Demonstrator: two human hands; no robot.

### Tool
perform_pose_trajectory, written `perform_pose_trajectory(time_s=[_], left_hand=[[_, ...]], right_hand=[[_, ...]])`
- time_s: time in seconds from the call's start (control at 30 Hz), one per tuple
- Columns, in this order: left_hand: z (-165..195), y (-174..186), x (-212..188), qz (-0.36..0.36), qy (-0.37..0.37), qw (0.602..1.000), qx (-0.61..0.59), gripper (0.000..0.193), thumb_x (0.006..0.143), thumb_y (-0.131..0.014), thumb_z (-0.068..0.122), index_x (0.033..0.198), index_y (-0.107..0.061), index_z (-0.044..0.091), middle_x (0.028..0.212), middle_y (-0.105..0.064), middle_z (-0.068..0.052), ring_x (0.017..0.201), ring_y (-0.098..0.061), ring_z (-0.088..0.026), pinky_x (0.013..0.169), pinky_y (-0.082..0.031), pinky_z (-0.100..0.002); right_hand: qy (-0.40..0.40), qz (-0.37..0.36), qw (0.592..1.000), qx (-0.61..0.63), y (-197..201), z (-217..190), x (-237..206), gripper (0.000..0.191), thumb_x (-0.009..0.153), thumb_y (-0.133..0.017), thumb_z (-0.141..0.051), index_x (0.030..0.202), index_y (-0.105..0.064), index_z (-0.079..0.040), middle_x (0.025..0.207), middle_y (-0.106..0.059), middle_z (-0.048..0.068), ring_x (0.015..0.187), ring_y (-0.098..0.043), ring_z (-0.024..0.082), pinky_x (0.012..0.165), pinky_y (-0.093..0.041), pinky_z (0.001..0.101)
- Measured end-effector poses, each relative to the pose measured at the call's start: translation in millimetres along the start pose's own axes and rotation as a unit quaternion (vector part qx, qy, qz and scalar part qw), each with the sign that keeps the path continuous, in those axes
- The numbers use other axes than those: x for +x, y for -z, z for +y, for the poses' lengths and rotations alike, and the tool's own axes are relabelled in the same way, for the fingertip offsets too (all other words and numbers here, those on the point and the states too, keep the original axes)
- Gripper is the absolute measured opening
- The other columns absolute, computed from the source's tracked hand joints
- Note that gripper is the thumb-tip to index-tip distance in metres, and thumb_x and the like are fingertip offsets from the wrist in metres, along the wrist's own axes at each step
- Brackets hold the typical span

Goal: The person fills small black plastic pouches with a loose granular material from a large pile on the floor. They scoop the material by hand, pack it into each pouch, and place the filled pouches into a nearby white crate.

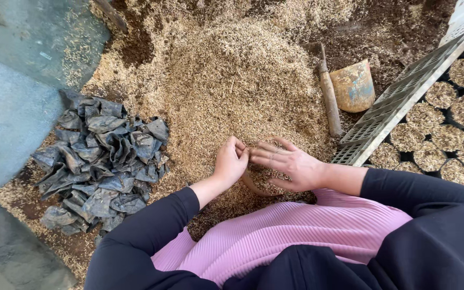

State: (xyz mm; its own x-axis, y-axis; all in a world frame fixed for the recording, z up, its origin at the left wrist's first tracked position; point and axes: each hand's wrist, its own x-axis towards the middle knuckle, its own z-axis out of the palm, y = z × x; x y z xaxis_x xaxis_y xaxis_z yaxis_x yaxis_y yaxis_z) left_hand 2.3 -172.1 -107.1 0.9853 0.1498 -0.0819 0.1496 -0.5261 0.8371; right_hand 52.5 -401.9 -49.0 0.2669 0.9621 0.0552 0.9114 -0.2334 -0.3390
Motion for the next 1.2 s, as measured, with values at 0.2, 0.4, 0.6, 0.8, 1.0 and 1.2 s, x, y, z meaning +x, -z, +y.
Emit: perform_pose_trajectory(time_s=[0.2,0.4,0.6,0.8,1.0,1.2], left_hand=[[1,4,2,-0.035,0.066,0.997,-0.016,0.013,0.092,-0.068,0.013,0.088,-0.059,0.005,0.078,-0.068,-0.007,0.069,-0.066,-0.018,0.066,-0.055,-0.033],[5,2,0,-0.010,0.050,0.999,-0.004,0.013,0.091,-0.070,0.012,0.086,-0.061,0.004,0.077,-0.068,-0.007,0.068,-0.067,-0.018,0.065,-0.055,-0.034],[14,8,-5,-0.050,0.023,0.997,0.049,0.012,0.097,-0.064,0.014,0.094,-0.056,0.005,0.093,-0.064,-0.013,0.085,-0.063,-0.022,0.077,-0.052,-0.034],[4,35,-18,-0.029,-0.449,0.872,0.191,0.028,0.094,-0.068,0.028,0.109,-0.065,0.005,0.106,-0.063,-0.009,0.110,-0.058,-0.023,0.097,-0.043,-0.040],[-1,34,-12,-0.073,-0.534,0.804,0.250,0.027,0.090,-0.067,0.015,0.113,-0.068,0.003,0.106,-0.063,-0.006,0.114,-0.060,-0.022,0.107,-0.044,-0.041],[4,30,-9,-0.082,-0.525,0.810,0.246,0.013,0.084,-0.067,0.013,0.094,-0.066,0.005,0.095,-0.058,-0.008,0.103,-0.059,-0.025,0.102,-0.044,-0.040]], right_hand=[[-0.027,-0.038,0.999,0.010,9,-1,10,0.096,0.091,-0.056,-0.055,0.156,-0.017,0.003,0.164,-0.019,0.023,0.153,-0.011,0.035,0.122,-0.003,0.0542],[0.002,-0.096,0.995,-0.005,8,-7,13,0.092,0.092,-0.055,-0.054,0.155,-0.017,0.002,0.163,-0.018,0.024,0.152,-0.011,0.035,0.121,-0.002,0.0554],[0.004,-0.001,0.998,0.059,9,6,4,0.069,0.090,-0.065,-0.032,0.147,-0.040,-0.004,0.156,-0.041,0.017,0.150,-0.030,0.033,0.123,-0.013,0.0560],[-0.115,0.158,0.967,0.161,-2,20,-7,0.038,0.090,-0.071,-0.004,0.127,-0.068,-0.010,0.123,-0.063,0.010,0.119,-0.061,0.026,0.102,-0.054,0.0383],[-0.017,0.129,0.980,0.149,-5,21,15,0.031,0.083,-0.073,-0.002,0.113,-0.073,-0.002,0.115,-0.066,0.012,0.106,-0.066,0.028,0.091,-0.060,0.0361],[0.014,0.075,0.993,0.093,4,6,18,0.032,0.078,-0.069,0.004,0.110,-0.073,0.002,0.116,-0.068,0.016,0.103,-0.069,0.027,0.085,-0.060,0.0320]])
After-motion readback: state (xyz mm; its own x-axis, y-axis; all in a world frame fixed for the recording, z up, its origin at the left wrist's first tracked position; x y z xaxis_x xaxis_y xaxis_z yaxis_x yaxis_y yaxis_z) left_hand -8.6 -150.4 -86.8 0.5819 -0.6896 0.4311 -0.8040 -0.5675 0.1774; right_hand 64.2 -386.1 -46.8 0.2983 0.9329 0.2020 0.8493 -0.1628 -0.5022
